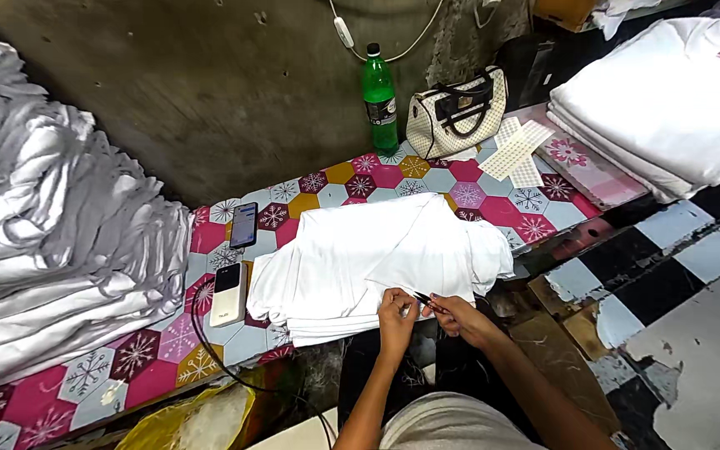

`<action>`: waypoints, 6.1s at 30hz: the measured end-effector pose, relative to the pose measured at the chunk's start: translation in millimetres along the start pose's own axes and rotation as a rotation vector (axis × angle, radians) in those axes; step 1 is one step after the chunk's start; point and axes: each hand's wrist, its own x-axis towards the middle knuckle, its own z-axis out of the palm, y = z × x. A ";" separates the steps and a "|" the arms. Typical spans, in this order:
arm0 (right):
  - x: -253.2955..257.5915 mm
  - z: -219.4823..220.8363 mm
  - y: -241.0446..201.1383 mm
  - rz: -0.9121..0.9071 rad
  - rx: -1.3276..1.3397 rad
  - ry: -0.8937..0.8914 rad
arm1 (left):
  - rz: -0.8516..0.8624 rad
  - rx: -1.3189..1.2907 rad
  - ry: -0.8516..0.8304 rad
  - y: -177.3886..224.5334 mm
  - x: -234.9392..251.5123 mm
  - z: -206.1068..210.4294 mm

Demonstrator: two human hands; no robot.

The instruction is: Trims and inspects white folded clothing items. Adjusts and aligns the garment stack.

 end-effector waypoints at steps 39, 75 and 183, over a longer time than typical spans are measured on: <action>-1.8 7.1 -3.9 -0.036 -0.079 0.108 | 0.215 0.100 -0.021 -14.1 13.7 -1.2; -7.2 10.0 -18.0 -0.139 -0.144 0.100 | -0.025 0.390 -0.089 12.8 16.2 0.8; 20.5 41.1 -21.5 -0.507 -0.938 0.507 | -0.311 0.129 -0.316 47.9 34.2 -42.7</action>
